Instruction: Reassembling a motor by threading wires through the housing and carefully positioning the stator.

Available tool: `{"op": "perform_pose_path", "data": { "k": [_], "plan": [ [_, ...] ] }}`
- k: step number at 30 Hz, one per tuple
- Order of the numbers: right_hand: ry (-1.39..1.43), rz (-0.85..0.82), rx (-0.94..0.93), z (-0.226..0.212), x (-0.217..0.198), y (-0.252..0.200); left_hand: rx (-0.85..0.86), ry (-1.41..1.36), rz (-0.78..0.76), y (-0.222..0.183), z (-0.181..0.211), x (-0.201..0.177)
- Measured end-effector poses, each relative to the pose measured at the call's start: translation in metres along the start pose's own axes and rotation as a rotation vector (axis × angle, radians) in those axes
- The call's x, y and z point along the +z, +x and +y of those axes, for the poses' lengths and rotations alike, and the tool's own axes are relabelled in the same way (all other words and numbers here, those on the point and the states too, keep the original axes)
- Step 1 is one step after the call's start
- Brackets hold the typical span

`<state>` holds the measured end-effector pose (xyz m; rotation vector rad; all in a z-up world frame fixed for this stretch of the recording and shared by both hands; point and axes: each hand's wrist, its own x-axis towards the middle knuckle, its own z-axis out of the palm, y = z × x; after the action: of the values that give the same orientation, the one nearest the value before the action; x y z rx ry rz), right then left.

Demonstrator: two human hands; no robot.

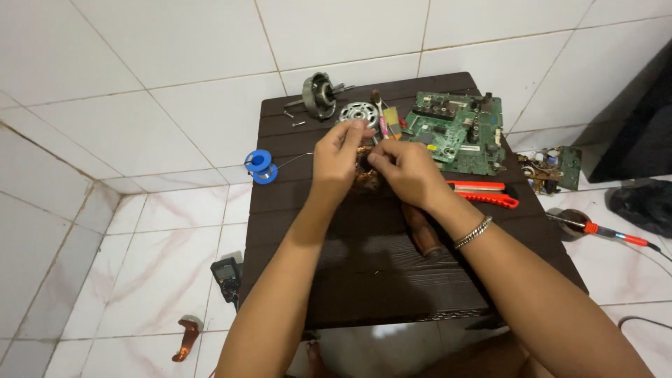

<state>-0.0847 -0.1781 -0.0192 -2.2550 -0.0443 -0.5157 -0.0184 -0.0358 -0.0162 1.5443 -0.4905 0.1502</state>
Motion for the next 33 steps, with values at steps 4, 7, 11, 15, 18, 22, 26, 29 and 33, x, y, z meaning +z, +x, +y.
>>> {"op": "perform_pose_path", "data": {
  "k": [4, 7, 11, 15, 18, 22, 26, 29, 33],
  "plan": [
    [0.152, 0.017, 0.072, 0.012, 0.006, 0.003, -0.014, -0.087, -0.160, -0.002, -0.006, 0.002],
    [0.154, 0.020, 0.047, 0.025, 0.010, 0.007, -0.082, 0.240, -0.158, -0.003, -0.006, 0.001],
    [0.106, -0.013, 0.031, 0.004, -0.009, 0.001, -0.086, 0.207, -0.121, -0.003, -0.004, 0.006],
    [-0.139, -0.074, -0.121, -0.015, -0.048, -0.003, -0.287, -0.334, -0.072, 0.006, -0.012, 0.005],
    [-0.198, -0.117, -0.034, -0.020, -0.068, -0.005, -0.339, -0.474, -0.061, 0.011, -0.024, 0.002],
    [-0.237, -0.204, 0.135, -0.011, -0.076, -0.002, -0.315, -0.532, -0.085, 0.011, -0.024, 0.003],
    [-0.304, -0.263, 0.165, -0.026, -0.073, -0.004, -0.279, -0.598, -0.082, 0.010, -0.021, 0.006],
    [-0.337, -0.324, 0.197, -0.022, -0.069, -0.003, -0.275, -0.669, -0.102, 0.012, -0.024, 0.007],
    [-0.219, -0.174, 0.027, -0.015, -0.070, 0.000, -0.296, -0.487, -0.063, 0.004, -0.007, 0.014]
  ]
}}
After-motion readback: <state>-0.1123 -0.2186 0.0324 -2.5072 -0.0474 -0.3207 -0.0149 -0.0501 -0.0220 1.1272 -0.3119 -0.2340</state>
